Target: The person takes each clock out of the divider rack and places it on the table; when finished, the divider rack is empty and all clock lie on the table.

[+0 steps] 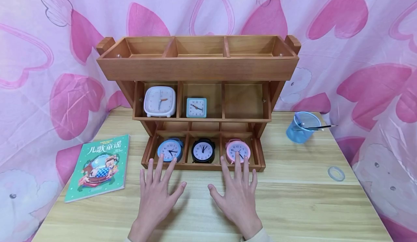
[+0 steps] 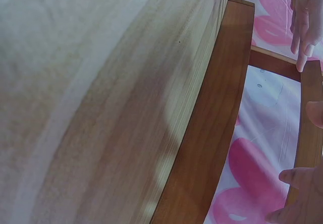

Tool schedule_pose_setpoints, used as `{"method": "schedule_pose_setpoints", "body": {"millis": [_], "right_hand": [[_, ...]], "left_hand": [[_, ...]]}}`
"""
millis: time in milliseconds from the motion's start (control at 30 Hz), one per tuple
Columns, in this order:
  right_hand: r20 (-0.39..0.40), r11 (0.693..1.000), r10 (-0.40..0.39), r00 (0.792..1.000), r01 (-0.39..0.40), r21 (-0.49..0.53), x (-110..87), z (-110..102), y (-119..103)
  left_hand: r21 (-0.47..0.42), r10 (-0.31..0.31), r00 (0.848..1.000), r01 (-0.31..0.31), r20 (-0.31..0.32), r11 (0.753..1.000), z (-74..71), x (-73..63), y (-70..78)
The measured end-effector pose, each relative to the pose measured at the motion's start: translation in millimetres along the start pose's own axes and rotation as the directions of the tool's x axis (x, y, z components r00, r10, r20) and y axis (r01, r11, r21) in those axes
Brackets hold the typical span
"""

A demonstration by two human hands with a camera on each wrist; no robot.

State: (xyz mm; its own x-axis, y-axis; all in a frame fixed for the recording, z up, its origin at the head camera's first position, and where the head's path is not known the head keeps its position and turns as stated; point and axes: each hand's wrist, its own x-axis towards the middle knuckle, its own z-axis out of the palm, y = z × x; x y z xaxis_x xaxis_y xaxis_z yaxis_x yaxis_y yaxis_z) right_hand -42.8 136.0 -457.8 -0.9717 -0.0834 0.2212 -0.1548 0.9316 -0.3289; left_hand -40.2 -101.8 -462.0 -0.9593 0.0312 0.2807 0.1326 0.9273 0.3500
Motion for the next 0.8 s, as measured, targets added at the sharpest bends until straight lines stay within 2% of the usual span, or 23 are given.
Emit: {"method": "schedule_pose_setpoints", "body": {"millis": [233, 467, 800], "right_hand": [[0.007, 1.000, 0.005, 1.000, -0.005, 0.003, 0.1, -0.6, -0.9], [-0.010, 1.000, -0.007, 1.000, 0.007, 0.009, 0.0, -1.2, -2.0], [-0.013, 1.000, -0.002, 1.000, 0.002, 0.015, -0.5, -1.7, -2.4]], "left_hand": [[0.008, 0.008, 1.000, -0.008, -0.013, 1.000, 0.0, -0.5, 0.1], [0.020, 0.030, 0.998, -0.029, -0.055, 0.999, 1.8, -2.1, -1.7], [0.018, 0.040, 0.997, -0.039, -0.059, 0.999, 2.8, -3.1, -1.3]]}}
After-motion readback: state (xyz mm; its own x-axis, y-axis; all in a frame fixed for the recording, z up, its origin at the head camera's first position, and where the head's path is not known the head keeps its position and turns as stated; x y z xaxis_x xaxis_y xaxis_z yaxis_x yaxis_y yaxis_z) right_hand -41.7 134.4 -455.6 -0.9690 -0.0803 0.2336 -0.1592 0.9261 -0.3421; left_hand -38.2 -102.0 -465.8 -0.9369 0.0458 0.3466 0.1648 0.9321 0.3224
